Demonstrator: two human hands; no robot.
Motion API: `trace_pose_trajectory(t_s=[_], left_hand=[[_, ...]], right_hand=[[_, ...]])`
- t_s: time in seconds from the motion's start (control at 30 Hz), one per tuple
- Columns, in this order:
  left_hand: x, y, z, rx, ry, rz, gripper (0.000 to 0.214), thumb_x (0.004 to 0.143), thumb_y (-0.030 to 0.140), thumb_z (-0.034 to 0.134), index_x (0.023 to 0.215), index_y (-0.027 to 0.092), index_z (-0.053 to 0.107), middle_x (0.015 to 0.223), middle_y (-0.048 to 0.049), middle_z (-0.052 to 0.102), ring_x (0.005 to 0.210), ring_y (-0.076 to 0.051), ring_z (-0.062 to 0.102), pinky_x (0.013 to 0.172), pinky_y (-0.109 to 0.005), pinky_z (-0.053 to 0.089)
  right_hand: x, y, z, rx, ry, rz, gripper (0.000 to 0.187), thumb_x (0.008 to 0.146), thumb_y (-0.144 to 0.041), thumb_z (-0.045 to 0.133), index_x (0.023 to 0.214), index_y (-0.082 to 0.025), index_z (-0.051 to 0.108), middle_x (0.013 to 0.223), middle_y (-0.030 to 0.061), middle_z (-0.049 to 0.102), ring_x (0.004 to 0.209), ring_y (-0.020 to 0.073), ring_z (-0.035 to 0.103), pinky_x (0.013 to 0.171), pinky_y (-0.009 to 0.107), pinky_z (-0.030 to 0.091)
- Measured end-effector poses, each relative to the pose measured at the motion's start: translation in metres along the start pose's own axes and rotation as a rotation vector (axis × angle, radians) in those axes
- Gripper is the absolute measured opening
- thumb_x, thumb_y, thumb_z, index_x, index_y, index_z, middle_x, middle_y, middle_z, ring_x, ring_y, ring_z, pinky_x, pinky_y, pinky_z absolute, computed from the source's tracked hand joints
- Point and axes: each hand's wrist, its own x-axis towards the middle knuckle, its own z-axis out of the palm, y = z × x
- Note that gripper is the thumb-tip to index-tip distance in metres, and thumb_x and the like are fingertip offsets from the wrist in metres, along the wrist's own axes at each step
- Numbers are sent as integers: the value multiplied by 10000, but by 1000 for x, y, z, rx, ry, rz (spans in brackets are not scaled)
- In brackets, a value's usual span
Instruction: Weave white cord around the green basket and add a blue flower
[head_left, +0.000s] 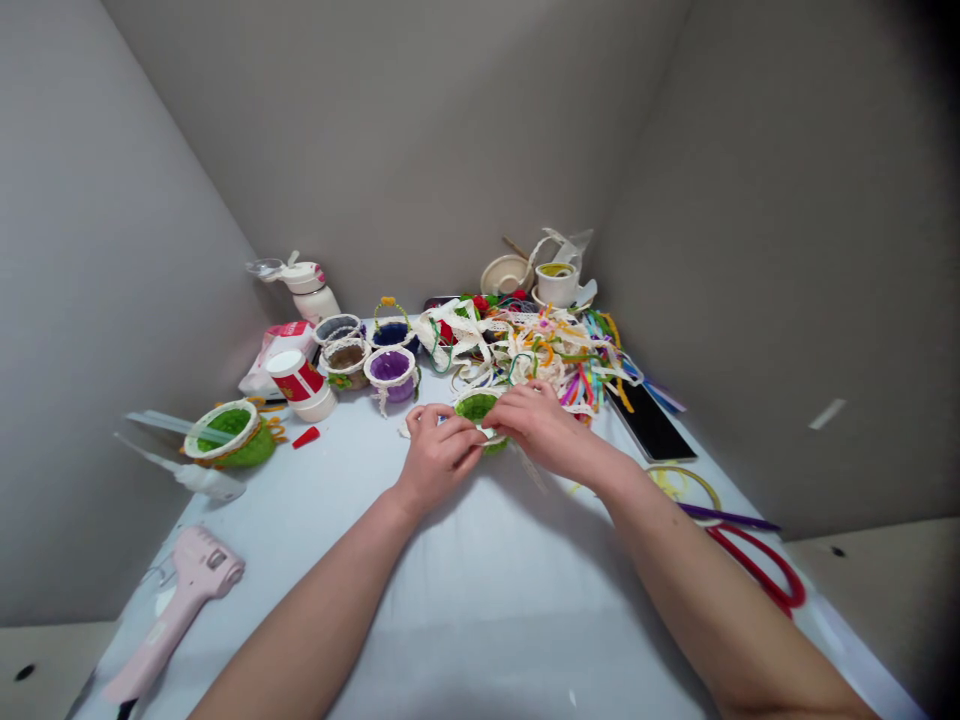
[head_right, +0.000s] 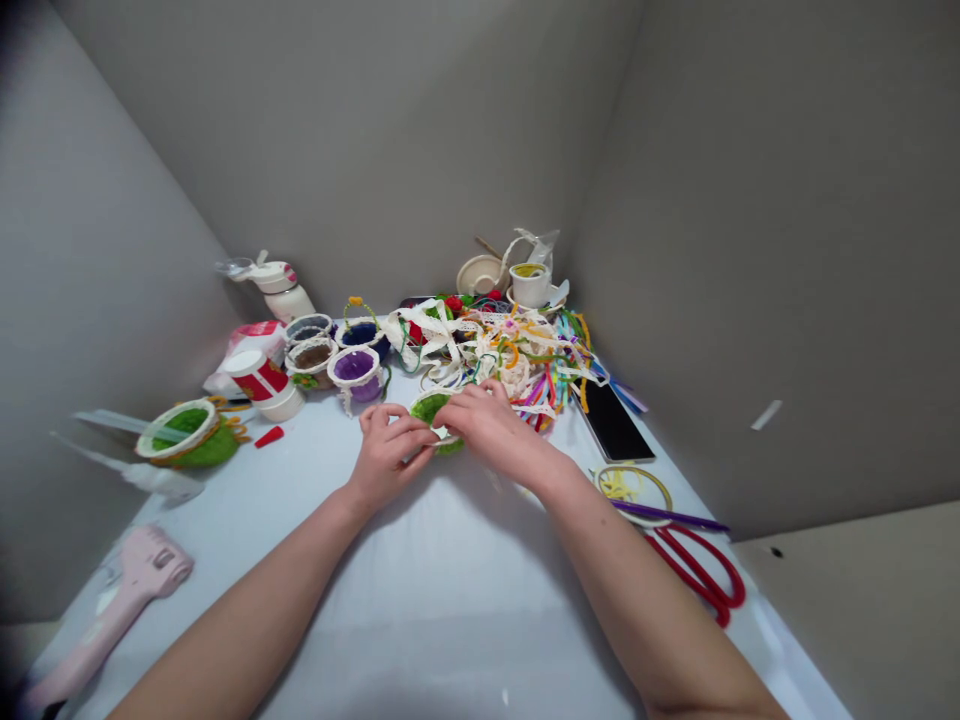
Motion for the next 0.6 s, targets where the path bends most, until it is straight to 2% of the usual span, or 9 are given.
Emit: trace_pose_trajectory(t_s=[0.17,0.33,0.6], left_hand=[[0,-3,1,-11,3,-26,102,895,279,614,864,254,707,905,-12,736,989,-232,491,872,-432,271],[-1,-7,3,-51,14,-95,130,895,307,610,853,254,722,893,-32,724,995,-237,490,866,-432,289],[-1,-9,2,-99,26,-133,105,887,278,620,866,237,714,888,-34,725,978,-238,494,855,-423,313]], right_hand=[[1,-6,-2,42,-23,32,252,891,-38,458,972,-223,609,869,4,666,889,172,550,906,366,280],[-5,-14,-3,-57,114,-14,225,929,-94,452,1039,-221,603,1080,62,647,1040,209,519,948,403,280],[-17,-14,36,-253,244,-112,198,947,-179,494,991,-260,669,966,55,634,934,203,489,905,390,304]])
